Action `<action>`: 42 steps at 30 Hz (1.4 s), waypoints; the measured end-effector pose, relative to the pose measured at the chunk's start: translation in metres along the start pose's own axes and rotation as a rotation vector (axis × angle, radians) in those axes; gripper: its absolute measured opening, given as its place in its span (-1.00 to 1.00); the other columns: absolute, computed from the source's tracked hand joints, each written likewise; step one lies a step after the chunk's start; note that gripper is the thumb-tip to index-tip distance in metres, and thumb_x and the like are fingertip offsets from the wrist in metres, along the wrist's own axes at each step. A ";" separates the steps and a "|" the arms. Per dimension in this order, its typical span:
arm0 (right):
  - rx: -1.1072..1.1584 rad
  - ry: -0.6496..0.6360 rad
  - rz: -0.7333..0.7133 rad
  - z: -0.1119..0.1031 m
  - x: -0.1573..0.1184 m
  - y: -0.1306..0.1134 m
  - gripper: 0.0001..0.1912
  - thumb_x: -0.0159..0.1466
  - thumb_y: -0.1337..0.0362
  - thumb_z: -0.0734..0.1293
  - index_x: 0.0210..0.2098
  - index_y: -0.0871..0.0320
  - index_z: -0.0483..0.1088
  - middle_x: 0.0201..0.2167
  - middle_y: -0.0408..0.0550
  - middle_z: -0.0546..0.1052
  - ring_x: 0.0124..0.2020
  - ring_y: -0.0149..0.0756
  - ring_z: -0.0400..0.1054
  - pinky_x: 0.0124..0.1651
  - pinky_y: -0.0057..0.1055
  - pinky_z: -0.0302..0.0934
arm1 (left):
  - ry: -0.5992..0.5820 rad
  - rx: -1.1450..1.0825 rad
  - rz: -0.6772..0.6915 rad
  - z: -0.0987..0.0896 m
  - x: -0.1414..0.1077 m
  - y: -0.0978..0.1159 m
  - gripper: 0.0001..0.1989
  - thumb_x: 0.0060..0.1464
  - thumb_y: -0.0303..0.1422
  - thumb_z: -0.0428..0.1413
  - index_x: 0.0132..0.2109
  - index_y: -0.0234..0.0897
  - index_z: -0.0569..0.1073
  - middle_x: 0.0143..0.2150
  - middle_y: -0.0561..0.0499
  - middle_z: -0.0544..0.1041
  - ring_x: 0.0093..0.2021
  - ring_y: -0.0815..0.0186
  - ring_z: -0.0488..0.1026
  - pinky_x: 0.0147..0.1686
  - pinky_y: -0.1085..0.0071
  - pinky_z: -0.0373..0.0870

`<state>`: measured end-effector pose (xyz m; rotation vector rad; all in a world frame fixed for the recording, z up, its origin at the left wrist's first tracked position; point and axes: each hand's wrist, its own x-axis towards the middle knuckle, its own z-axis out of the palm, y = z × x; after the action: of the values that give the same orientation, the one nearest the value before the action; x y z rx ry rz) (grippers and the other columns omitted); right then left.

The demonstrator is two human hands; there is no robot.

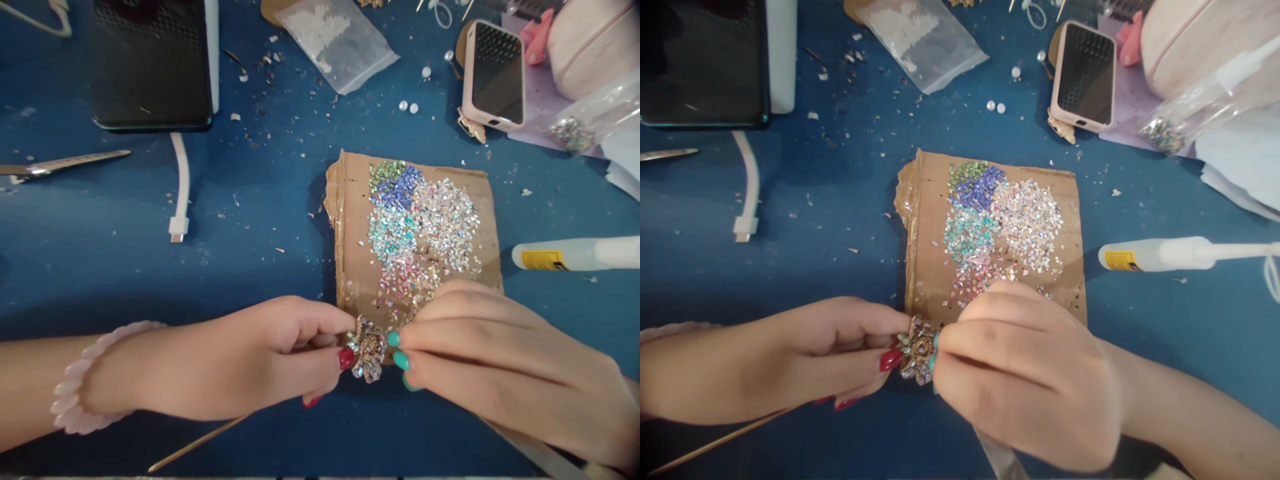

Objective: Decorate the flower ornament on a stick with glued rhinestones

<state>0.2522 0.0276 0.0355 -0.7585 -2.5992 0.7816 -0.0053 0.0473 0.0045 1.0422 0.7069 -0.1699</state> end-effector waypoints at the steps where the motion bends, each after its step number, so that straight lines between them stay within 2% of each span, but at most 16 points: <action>1: -0.006 -0.002 -0.004 0.000 0.000 0.000 -0.79 0.37 0.37 0.25 -0.04 0.14 0.43 -0.03 -0.10 0.58 -0.05 -0.31 0.47 0.20 -0.32 0.32 | 0.003 0.001 -0.002 0.000 0.000 0.000 -0.74 0.26 -0.29 -0.09 -0.39 -0.25 0.29 -0.51 0.15 0.29 -0.51 0.43 0.16 -0.53 0.48 0.11; 7: 0.014 0.005 -0.049 0.002 0.000 0.008 -0.77 0.40 0.37 0.20 -0.04 0.15 0.44 -0.02 -0.08 0.57 -0.03 -0.33 0.45 0.21 -0.33 0.29 | 0.005 0.007 0.007 0.000 0.000 0.000 -0.74 0.27 -0.28 -0.08 -0.38 -0.25 0.32 -0.52 0.15 0.30 -0.52 0.44 0.17 -0.54 0.51 0.11; 10: 0.070 0.071 -0.071 0.004 0.002 0.012 -0.74 0.42 0.36 0.15 -0.10 0.15 0.47 -0.10 -0.05 0.59 -0.08 -0.35 0.48 0.14 -0.37 0.35 | 0.016 -0.028 -0.001 0.000 -0.001 0.005 -0.76 0.28 -0.27 -0.06 -0.28 -0.27 0.40 -0.51 0.15 0.31 -0.54 0.46 0.16 -0.57 0.55 0.09; 12: 0.101 0.129 -0.066 0.003 0.006 0.013 -0.77 0.41 0.37 0.18 -0.17 0.14 0.48 -0.19 -0.06 0.61 -0.15 -0.37 0.50 0.07 -0.39 0.39 | 0.021 -0.052 0.002 0.000 -0.002 0.009 -0.76 0.29 -0.27 -0.05 -0.24 -0.28 0.43 -0.52 0.15 0.32 -0.54 0.48 0.16 -0.57 0.57 0.08; 14: 0.133 0.125 -0.029 0.001 0.011 0.014 -0.84 0.37 0.41 0.25 -0.22 0.16 0.48 -0.25 -0.06 0.62 -0.19 -0.39 0.50 0.03 -0.41 0.40 | 0.025 -0.062 -0.002 -0.001 -0.002 0.012 -0.79 0.28 -0.30 -0.02 -0.22 -0.29 0.46 -0.52 0.16 0.32 -0.54 0.49 0.17 -0.56 0.58 0.10; 17: 0.192 0.127 0.003 -0.003 0.019 0.015 -0.92 0.32 0.43 0.32 -0.25 0.21 0.47 -0.32 -0.06 0.61 -0.26 -0.42 0.49 -0.05 -0.43 0.41 | 0.035 -0.068 -0.014 -0.001 -0.003 0.014 -0.84 0.25 -0.35 0.02 -0.21 -0.28 0.47 -0.51 0.17 0.33 -0.51 0.48 0.21 -0.53 0.59 0.12; 20: 0.247 0.180 0.017 -0.003 0.023 0.018 -0.94 0.31 0.42 0.33 -0.26 0.19 0.46 -0.39 -0.08 0.59 -0.33 -0.42 0.50 -0.14 -0.42 0.43 | 0.042 -0.058 -0.010 0.000 -0.002 0.013 -0.83 0.25 -0.32 0.01 -0.21 -0.26 0.47 -0.50 0.16 0.34 -0.49 0.47 0.22 -0.51 0.57 0.12; 24: 0.291 0.210 0.025 0.000 0.024 0.021 -0.92 0.33 0.43 0.31 -0.27 0.20 0.46 -0.40 -0.08 0.58 -0.33 -0.42 0.49 -0.15 -0.40 0.43 | 0.048 -0.041 0.001 0.001 -0.003 0.011 -0.80 0.26 -0.28 0.00 -0.21 -0.27 0.46 -0.49 0.15 0.34 -0.49 0.47 0.21 -0.51 0.57 0.12; 28: 0.298 0.172 0.010 0.001 0.024 0.020 -0.91 0.33 0.45 0.30 -0.28 0.24 0.46 -0.41 -0.07 0.56 -0.33 -0.46 0.46 -0.18 -0.44 0.42 | 0.054 -0.068 0.023 0.001 -0.003 0.012 -0.86 0.23 -0.34 0.04 -0.20 -0.28 0.47 -0.51 0.15 0.32 -0.50 0.47 0.23 -0.54 0.59 0.14; 36: 0.293 0.194 -0.003 0.002 0.022 0.019 -0.94 0.29 0.50 0.33 -0.29 0.31 0.46 -0.39 -0.02 0.56 -0.30 -0.45 0.47 -0.15 -0.45 0.41 | 0.038 -0.091 0.081 0.000 -0.003 0.012 -0.79 0.32 -0.35 -0.04 -0.18 -0.29 0.46 -0.50 0.15 0.30 -0.48 0.48 0.23 -0.51 0.63 0.18; 42: 0.308 0.222 0.024 0.002 0.018 0.021 -0.92 0.26 0.51 0.34 -0.28 0.27 0.45 -0.39 -0.04 0.57 -0.32 -0.42 0.46 -0.18 -0.41 0.42 | 0.038 -0.121 0.072 0.000 -0.004 0.010 -0.79 0.34 -0.30 -0.03 -0.20 -0.28 0.44 -0.49 0.14 0.31 -0.48 0.48 0.22 -0.52 0.64 0.20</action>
<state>0.2452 0.0522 0.0243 -0.7368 -2.2101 1.0130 -0.0036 0.0515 0.0141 0.9559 0.7045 -0.0440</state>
